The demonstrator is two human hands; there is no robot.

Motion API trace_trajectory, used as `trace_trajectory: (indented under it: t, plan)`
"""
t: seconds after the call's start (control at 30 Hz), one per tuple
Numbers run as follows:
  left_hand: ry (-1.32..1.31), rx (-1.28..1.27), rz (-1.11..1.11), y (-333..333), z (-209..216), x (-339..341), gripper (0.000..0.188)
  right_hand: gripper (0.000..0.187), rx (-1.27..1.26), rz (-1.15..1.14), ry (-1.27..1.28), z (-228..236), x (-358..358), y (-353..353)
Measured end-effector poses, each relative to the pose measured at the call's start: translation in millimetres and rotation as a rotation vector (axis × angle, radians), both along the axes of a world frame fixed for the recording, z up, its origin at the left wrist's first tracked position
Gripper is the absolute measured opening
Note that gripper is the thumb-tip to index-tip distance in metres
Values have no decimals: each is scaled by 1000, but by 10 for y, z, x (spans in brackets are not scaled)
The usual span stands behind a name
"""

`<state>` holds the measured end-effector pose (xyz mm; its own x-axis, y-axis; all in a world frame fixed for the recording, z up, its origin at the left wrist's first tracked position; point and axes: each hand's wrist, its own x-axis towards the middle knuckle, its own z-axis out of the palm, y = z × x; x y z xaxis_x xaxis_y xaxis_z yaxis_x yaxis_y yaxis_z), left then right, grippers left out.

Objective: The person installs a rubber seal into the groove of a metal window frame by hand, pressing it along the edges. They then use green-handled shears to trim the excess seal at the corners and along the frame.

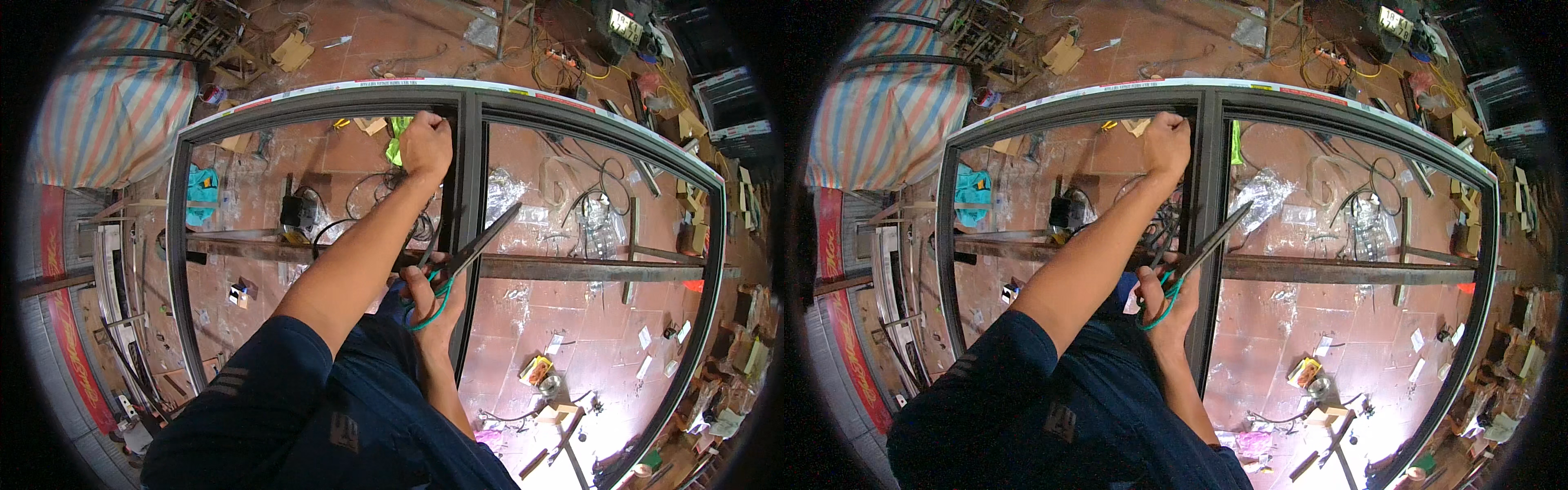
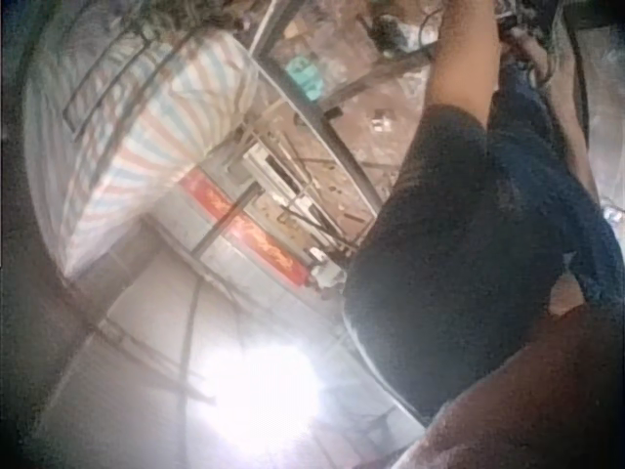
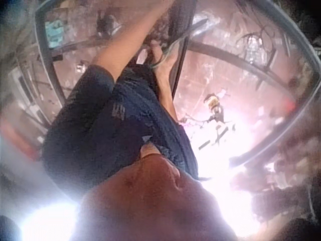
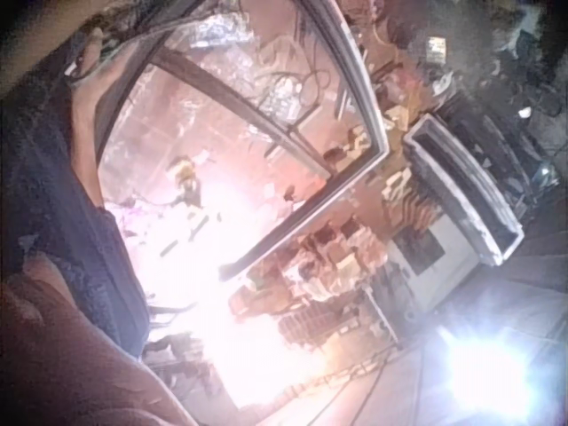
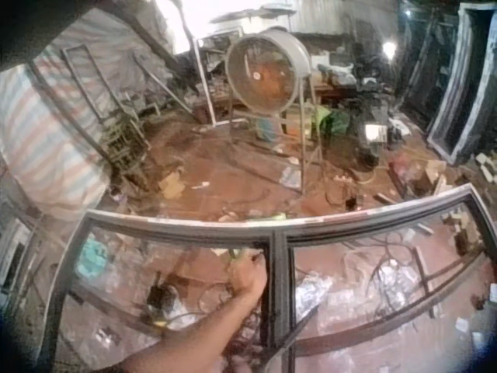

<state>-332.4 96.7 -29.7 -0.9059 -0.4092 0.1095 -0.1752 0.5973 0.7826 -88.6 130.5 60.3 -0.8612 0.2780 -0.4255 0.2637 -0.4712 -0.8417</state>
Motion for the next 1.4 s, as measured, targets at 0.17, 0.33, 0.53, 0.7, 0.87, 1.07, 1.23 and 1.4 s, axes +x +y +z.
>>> trace_trajectory:
  t: [0.17, 0.33, 0.53, 0.7, 0.87, 1.07, 1.23, 1.4]
  plan:
    - [-78, -224, -159, -56, 204, -16, 21, 38, 20, 20, -22, 13, 2, -9]
    - [-74, -113, -116, -26, 114, 93, 21, 39, 9, -5, -23, 11, -35, -24]
    - [-76, 458, 100, 76, -131, 151, 20, 39, 6, -11, -51, 61, -38, -23]
    - [-196, 750, 3, -92, -243, 81, 24, 43, 65, 34, -39, 23, -9, -14]
    - [-257, 412, -102, -154, -189, -100, 23, 43, 49, 32, -40, 8, 3, -23]
    - [-178, 482, -9, -82, -202, -36, 27, 38, 62, 38, -50, 53, 2, -8]
    - [-110, 403, -100, -148, -231, -233, 32, 36, 56, 23, -12, -18, 57, -31]
    - [-274, 147, -84, -152, -10, -156, 33, 35, 68, 55, 12, 34, 28, -7]
